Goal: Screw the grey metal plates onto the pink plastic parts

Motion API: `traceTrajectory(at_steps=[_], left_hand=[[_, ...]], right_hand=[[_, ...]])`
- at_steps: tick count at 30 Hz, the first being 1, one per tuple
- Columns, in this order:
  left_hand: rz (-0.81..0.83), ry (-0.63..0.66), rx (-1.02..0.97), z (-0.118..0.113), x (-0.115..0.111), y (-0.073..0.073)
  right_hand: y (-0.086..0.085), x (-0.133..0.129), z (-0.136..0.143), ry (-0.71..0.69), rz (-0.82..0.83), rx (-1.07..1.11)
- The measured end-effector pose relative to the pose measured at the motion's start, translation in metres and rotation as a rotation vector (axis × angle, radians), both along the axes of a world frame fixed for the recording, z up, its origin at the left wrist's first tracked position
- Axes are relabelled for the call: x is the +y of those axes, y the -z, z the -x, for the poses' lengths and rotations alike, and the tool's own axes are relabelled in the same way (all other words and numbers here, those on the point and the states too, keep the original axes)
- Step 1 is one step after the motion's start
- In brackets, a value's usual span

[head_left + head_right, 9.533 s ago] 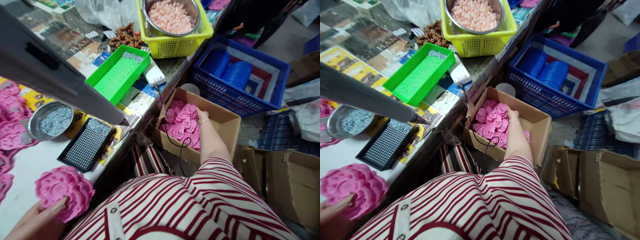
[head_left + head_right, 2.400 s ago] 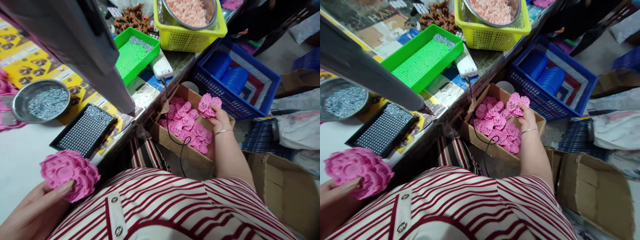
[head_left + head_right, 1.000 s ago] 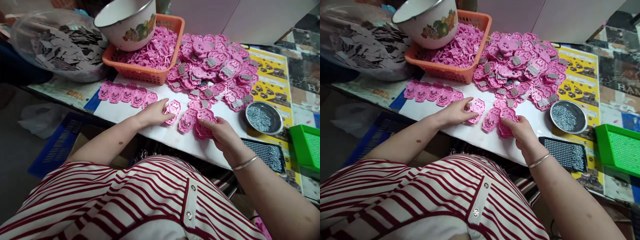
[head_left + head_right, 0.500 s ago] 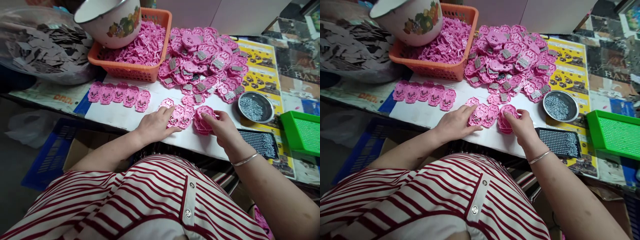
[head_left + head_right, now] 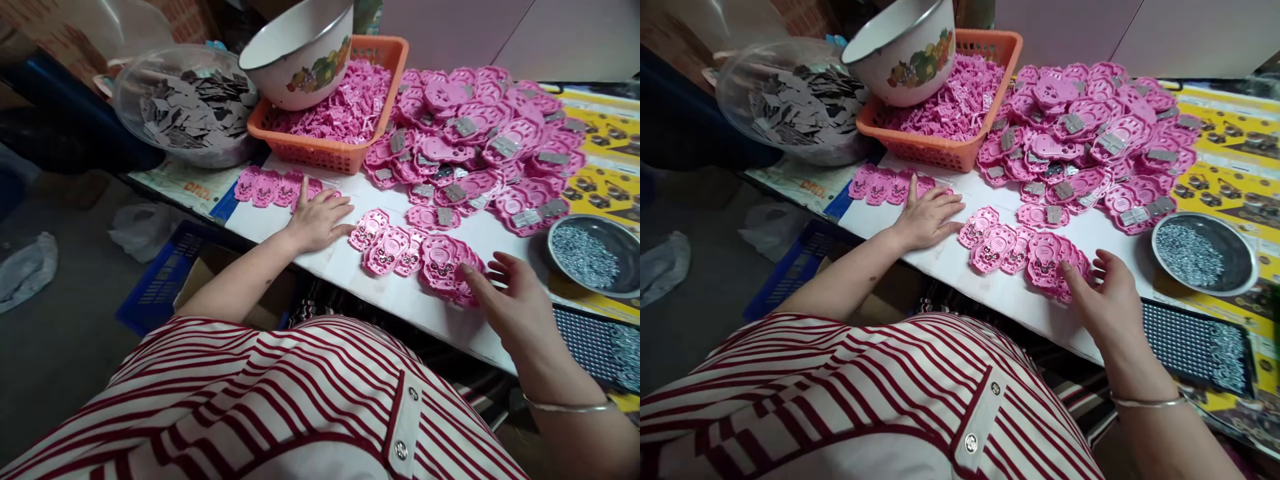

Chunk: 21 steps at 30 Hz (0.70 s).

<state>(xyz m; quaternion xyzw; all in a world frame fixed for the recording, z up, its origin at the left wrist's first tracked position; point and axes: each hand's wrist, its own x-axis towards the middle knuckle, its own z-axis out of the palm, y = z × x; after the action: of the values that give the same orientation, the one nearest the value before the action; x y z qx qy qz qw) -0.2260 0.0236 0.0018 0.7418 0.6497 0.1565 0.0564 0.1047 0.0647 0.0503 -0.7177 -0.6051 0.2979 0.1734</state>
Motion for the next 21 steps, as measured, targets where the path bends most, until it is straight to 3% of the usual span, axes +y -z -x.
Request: traceTrajectory(at_steps=[9,15,18,21], left_hand=[[0.004,-0.046,0.005,0.008,-0.015,0.007],[-0.004,-0.085,0.087,0.022,-0.015,0.006],[0.009,-0.113,0.112,0.033,-0.011,0.002],[-0.01,-0.094,0.068,0.03,-0.009,-0.004]], right_hand=[[0.006,0.003,-0.007,-0.026,-0.043,-0.052],[0.004,0.004,-0.004,0.031,-0.054,0.057],[0.006,-0.001,-0.004,0.003,-0.168,0.031],[0.007,-0.014,-0.001,-0.186,-0.458,-0.113]])
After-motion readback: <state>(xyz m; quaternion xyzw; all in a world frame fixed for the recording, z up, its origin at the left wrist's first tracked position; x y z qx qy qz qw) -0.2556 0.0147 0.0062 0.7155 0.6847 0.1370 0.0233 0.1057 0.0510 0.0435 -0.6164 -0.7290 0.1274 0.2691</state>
